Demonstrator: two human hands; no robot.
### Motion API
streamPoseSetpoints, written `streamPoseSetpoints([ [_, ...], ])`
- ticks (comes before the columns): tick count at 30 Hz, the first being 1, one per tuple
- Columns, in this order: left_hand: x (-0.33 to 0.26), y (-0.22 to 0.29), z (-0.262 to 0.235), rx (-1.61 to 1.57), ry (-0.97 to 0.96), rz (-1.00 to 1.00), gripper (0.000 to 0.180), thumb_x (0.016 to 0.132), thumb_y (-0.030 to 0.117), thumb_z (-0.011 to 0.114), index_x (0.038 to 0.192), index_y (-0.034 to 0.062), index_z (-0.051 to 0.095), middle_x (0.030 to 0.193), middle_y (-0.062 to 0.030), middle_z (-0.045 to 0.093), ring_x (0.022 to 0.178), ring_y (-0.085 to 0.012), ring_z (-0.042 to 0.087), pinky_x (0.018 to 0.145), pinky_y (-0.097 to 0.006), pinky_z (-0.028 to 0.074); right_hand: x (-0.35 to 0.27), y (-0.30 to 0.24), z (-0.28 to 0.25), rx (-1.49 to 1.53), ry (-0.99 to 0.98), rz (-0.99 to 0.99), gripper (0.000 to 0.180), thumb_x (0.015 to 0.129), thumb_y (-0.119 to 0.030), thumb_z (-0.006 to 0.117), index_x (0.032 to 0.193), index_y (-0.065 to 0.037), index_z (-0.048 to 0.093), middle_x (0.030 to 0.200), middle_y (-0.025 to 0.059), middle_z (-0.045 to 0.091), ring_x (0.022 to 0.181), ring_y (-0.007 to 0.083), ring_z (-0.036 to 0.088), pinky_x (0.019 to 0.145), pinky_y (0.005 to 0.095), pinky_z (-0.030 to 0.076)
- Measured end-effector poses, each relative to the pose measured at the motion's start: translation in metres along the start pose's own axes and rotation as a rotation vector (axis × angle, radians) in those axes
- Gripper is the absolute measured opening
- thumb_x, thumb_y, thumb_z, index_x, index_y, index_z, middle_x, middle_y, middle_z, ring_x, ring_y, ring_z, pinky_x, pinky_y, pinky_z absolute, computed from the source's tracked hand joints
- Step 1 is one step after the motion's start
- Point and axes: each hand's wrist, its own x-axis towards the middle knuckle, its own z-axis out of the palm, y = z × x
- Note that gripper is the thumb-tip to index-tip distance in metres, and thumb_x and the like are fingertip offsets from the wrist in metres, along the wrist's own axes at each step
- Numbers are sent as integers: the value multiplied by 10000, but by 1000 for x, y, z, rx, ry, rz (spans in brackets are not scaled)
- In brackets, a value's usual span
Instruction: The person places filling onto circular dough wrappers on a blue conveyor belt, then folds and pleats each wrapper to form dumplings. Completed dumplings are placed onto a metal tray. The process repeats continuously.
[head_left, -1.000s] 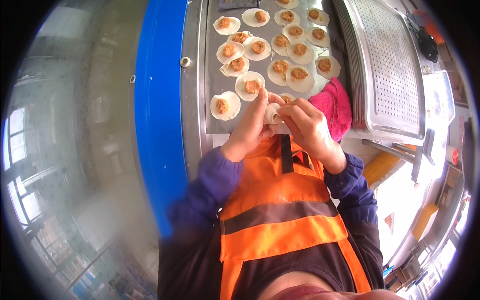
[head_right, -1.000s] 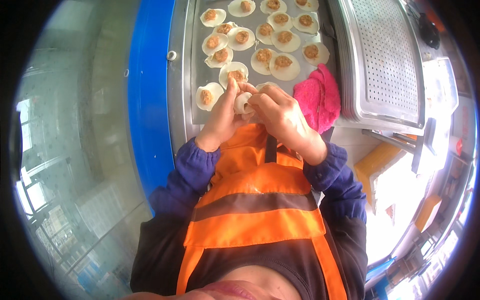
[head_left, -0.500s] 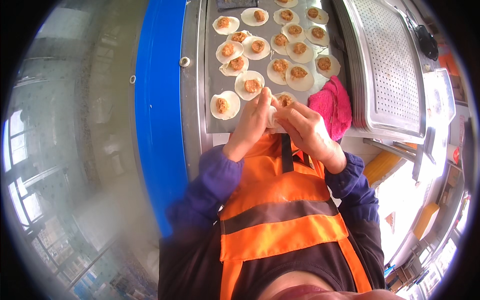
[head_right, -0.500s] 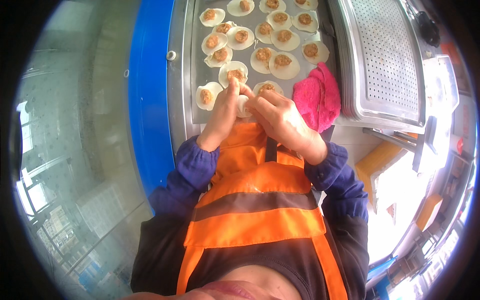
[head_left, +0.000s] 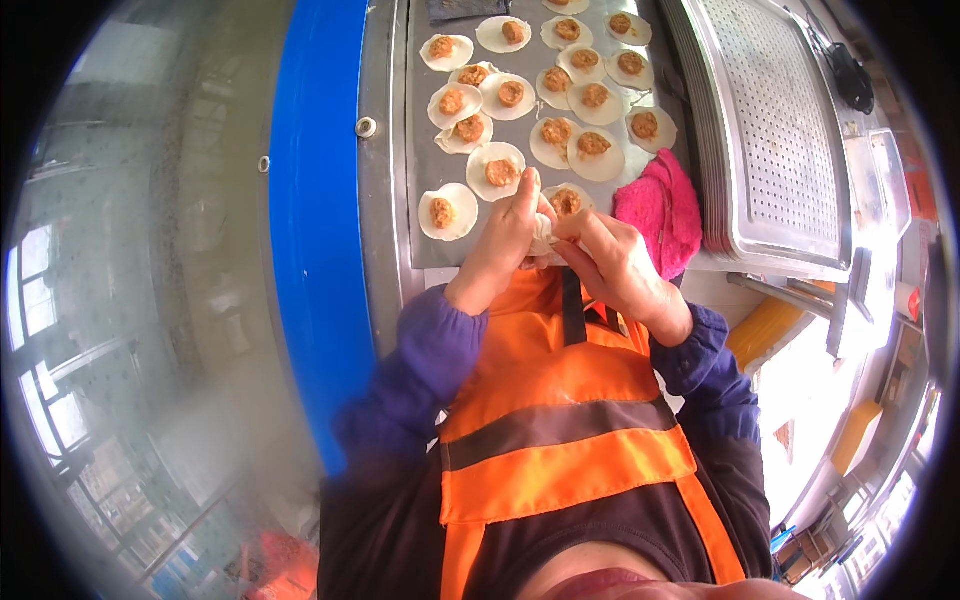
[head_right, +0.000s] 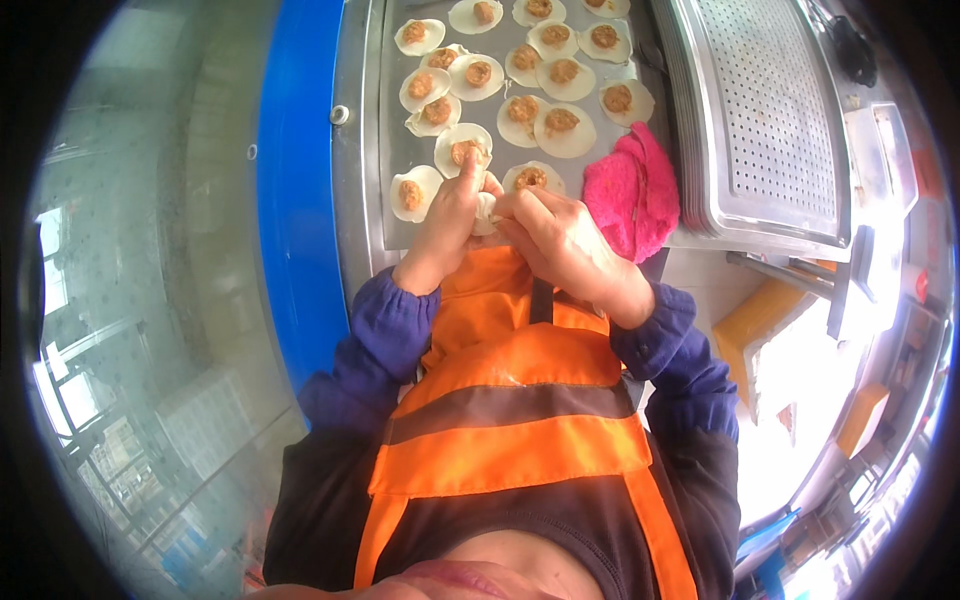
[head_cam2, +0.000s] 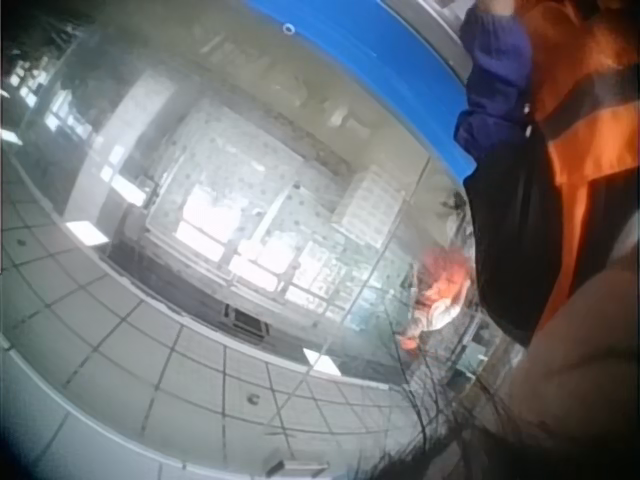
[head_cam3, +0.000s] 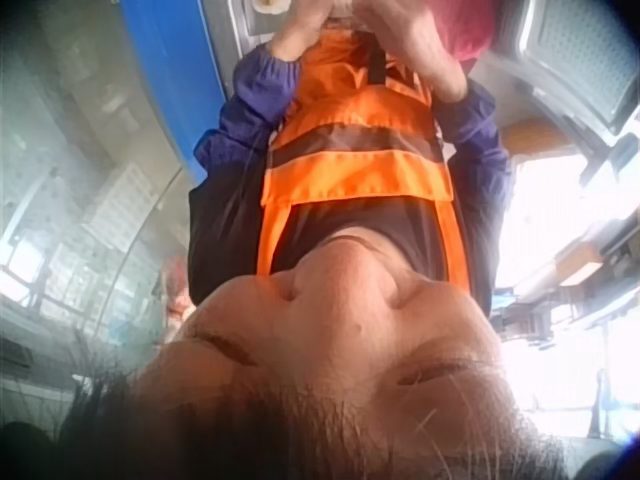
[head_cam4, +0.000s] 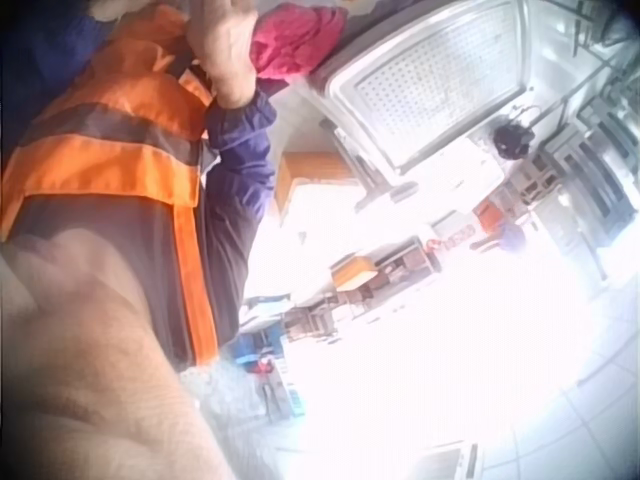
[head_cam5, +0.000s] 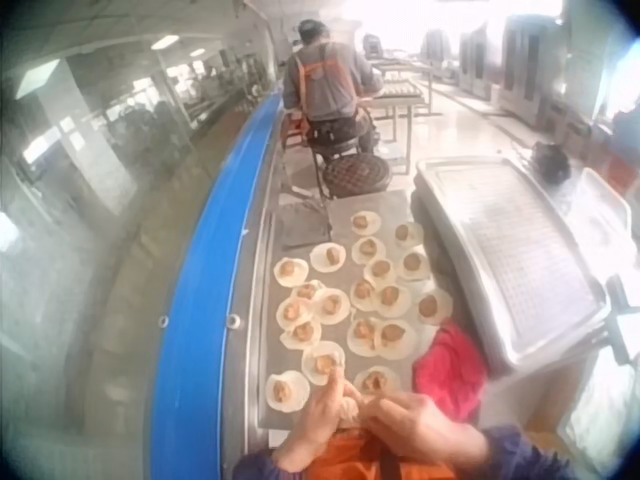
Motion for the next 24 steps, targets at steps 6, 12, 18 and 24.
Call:
streamPoseSetpoints([
  [6, -3, -6, 2, -34, -169, 317, 593, 1002, 587, 280, 863, 83, 560, 792, -7, 578, 678, -63, 575, 554, -214, 520, -3, 6, -8, -66, -23, -26, 153, 826, 32, 647, 955, -12, 577, 792, 138, 591, 694, 321, 617, 588, 374, 490],
  [12, 2, -9, 1, 73, -15, 277, 577, 1012, 566, 272, 833, 87, 540, 681, -1, 534, 598, -55, 536, 439, -196, 410, 2, 1, -10, -60, -56, -40, 167, 830, 36, 640, 981, -4, 581, 800, 138, 595, 703, 320, 617, 607, 377, 491],
  [18, 6, 7, 11, 60, -137, 135, 557, 1015, 561, 262, 860, 98, 531, 675, 2, 533, 559, -74, 523, 451, -199, 396, 1, 11, -26, -99, -56, -92, 274, 796, 19, 666, 1054, 0, 578, 867, 144, 626, 750, 324, 630, 650, 367, 503],
  [24, 41, 13, 44, -483, -223, 104, 586, 1004, 579, 265, 1052, 70, 551, 925, -54, 645, 812, -154, 653, 630, -283, 541, 12, 8, -50, -367, 140, -2, 545, 641, -135, 785, 1153, -67, 613, 1150, 78, 635, 1114, 305, 558, 920, 451, 432],
])
